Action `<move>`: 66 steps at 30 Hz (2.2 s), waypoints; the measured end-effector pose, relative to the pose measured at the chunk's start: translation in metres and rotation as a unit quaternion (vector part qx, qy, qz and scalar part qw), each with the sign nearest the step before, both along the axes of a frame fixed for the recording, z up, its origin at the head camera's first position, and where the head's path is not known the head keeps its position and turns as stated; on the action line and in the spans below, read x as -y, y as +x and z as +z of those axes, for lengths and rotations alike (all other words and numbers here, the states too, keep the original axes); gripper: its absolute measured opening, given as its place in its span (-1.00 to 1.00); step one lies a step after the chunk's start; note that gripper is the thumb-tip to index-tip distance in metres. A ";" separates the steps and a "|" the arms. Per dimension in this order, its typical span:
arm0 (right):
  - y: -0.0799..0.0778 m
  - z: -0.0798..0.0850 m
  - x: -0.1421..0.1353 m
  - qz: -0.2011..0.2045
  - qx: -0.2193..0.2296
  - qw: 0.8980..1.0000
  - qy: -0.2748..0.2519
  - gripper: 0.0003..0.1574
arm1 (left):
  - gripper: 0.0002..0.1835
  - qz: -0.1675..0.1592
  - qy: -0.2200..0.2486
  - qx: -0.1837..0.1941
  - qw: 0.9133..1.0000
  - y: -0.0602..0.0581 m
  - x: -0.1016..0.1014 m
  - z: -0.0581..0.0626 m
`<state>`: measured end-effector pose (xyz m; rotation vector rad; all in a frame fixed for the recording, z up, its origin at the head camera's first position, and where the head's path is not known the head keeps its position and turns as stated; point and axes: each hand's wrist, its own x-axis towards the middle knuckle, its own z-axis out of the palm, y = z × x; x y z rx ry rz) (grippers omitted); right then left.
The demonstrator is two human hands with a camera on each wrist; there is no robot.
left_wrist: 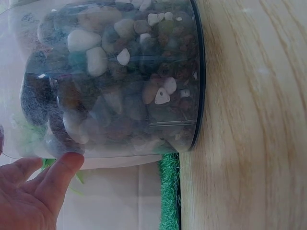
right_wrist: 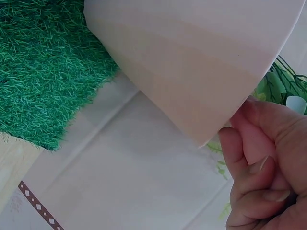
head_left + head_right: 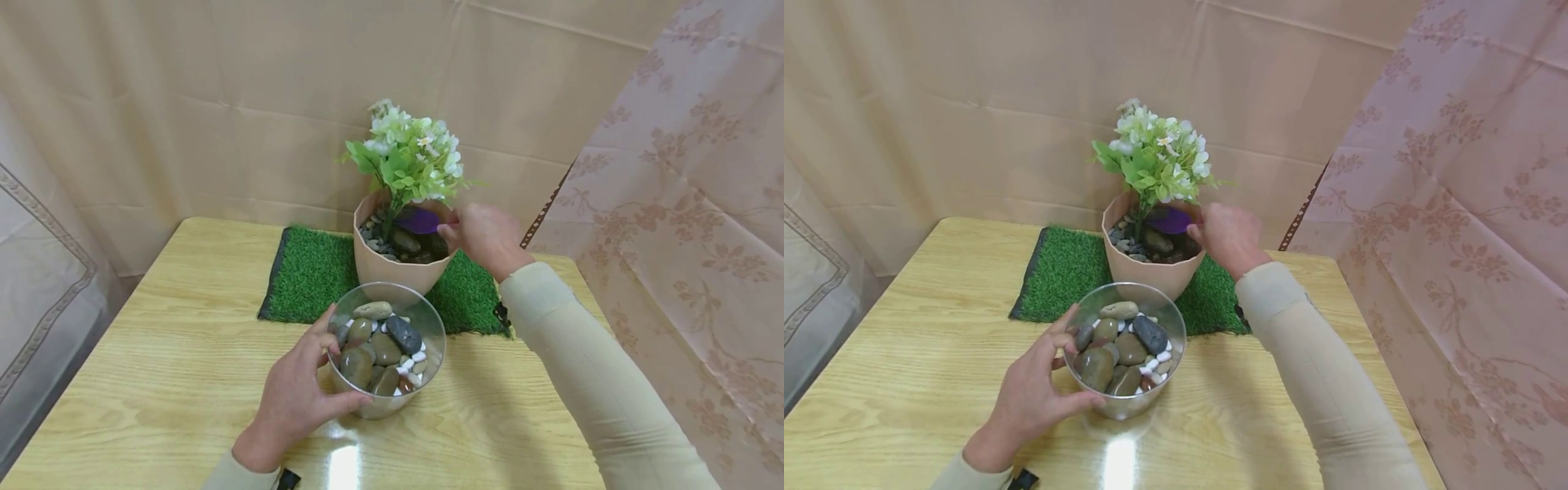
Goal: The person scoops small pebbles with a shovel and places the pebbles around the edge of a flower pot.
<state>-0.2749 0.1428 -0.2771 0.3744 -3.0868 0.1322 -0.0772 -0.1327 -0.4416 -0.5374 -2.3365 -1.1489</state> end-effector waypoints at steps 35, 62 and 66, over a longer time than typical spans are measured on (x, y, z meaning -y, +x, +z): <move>0.015 0.016 -0.004 -0.015 -0.014 0.999 0.040 -0.64 | -0.23 0.004 -0.003 0.001 1.000 0.001 0.000 0.001; 0.027 0.018 -0.013 0.003 -0.042 0.999 0.021 -0.59 | -0.22 -0.003 0.000 0.000 1.000 0.001 0.000 0.000; 0.030 0.017 -0.016 0.008 -0.047 0.999 0.016 -0.58 | -0.22 -0.002 -0.002 -0.002 1.000 0.000 0.000 0.000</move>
